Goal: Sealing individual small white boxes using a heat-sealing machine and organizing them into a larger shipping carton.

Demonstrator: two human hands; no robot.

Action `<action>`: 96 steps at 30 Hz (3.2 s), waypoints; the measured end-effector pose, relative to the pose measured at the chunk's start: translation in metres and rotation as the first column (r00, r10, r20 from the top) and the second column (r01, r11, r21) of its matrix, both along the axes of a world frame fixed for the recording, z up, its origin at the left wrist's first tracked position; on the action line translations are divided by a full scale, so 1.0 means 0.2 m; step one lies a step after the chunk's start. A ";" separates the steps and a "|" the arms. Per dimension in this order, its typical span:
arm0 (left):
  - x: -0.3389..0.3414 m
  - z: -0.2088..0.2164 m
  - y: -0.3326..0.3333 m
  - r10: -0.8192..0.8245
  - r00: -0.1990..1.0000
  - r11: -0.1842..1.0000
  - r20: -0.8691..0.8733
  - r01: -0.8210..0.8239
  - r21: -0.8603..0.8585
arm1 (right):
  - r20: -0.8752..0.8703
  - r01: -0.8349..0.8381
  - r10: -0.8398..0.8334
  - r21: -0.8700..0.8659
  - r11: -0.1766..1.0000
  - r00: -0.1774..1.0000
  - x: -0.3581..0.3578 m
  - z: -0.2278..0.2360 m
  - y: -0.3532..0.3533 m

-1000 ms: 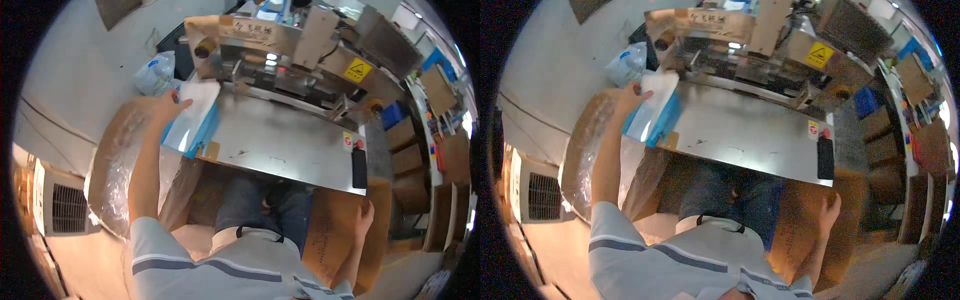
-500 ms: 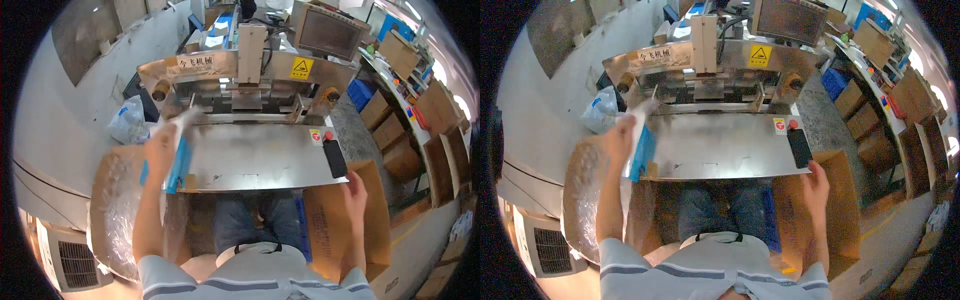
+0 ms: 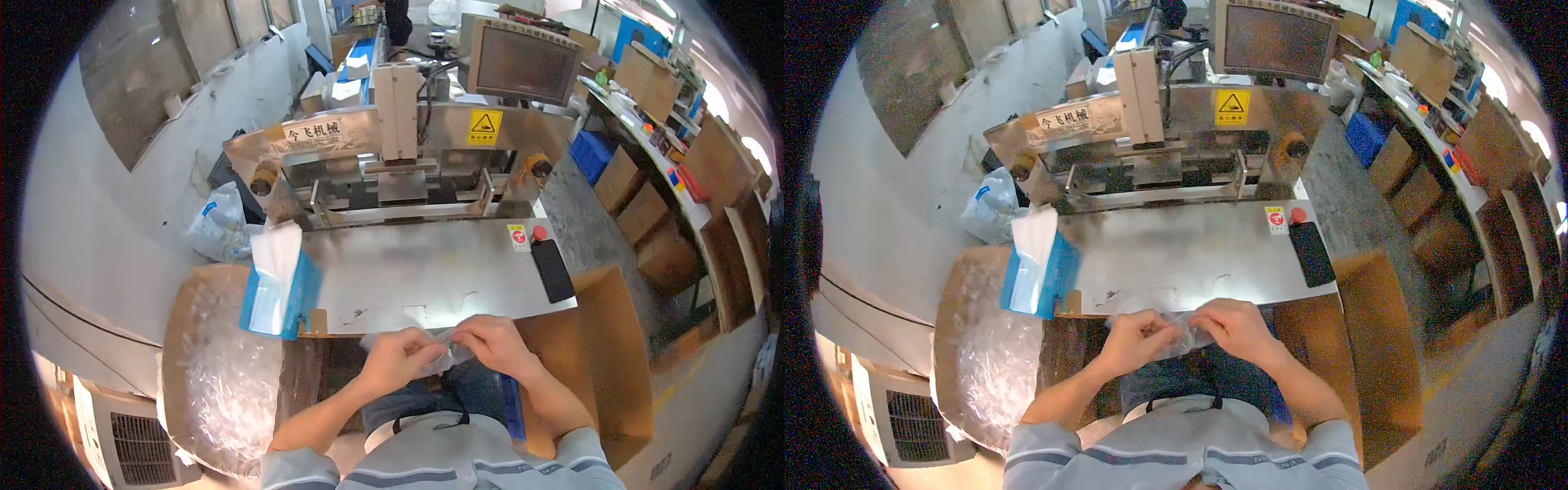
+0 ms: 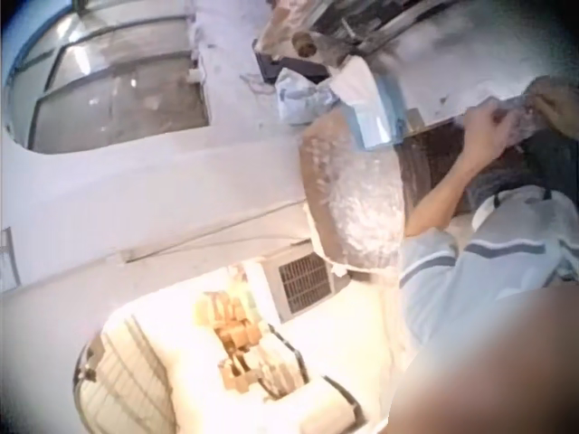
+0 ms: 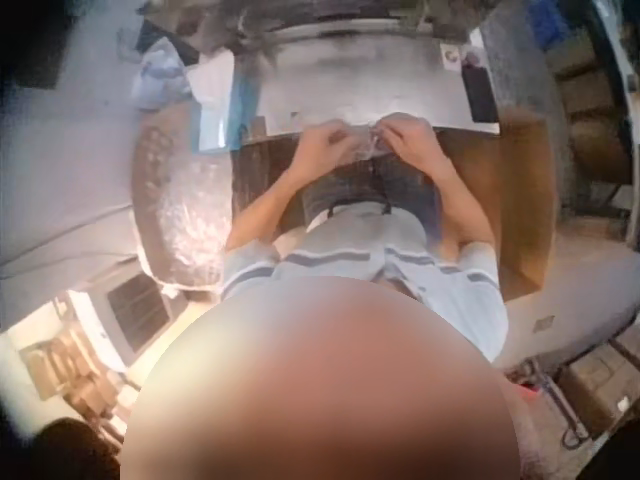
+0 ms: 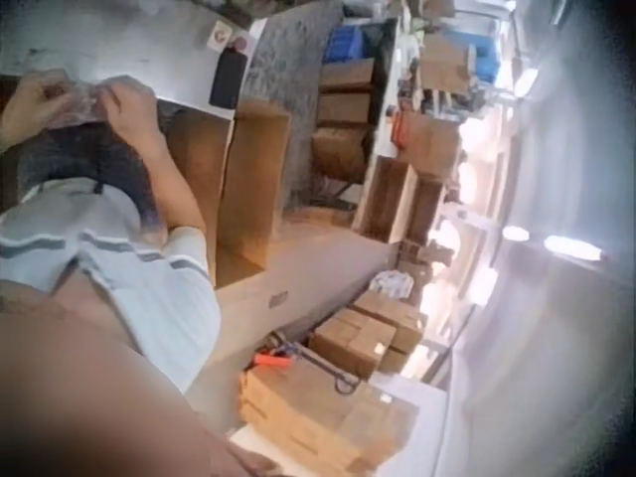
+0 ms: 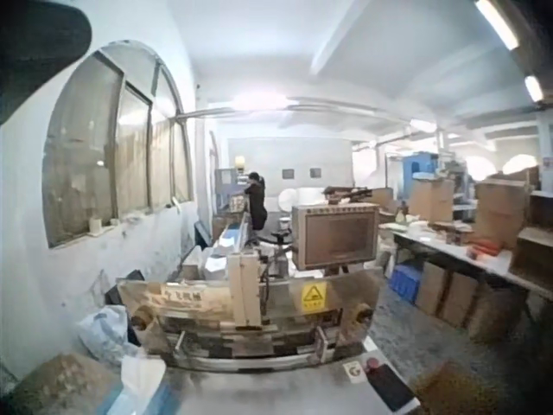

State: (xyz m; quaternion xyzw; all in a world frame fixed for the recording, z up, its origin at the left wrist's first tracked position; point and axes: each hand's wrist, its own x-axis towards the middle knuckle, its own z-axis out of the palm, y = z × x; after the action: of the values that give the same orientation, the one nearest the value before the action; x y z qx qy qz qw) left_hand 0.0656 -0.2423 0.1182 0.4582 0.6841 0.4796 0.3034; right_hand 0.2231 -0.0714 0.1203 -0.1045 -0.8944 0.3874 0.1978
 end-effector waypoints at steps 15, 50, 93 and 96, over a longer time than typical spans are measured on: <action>0.03 -0.09 0.11 -0.001 0.961 0.970 -0.276 0.067 0.232 | 0.113 -0.154 0.126 0.288 0.945 0.986 0.06 -0.18 0.04; -0.79 -0.04 0.34 -0.407 0.913 0.836 -0.034 0.357 -0.417 | 0.337 -0.290 0.320 -0.137 0.947 0.885 -0.37 -0.15 0.62; -0.96 -0.70 0.61 0.482 0.876 0.875 -0.028 -0.483 -0.028 | 0.104 -0.007 -0.058 0.533 0.846 0.993 -1.31 -0.28 0.84; -0.80 -0.40 0.57 0.441 0.828 0.896 0.346 -0.385 -0.221 | 0.172 0.025 -0.154 0.584 0.811 0.973 -1.23 -0.28 0.88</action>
State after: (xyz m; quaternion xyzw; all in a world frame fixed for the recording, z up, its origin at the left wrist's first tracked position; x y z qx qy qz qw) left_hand -0.0954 -0.1282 0.0381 0.1724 0.7256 0.5650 0.3529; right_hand -0.0233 0.1054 0.0647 -0.1221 -0.9794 0.0746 0.1424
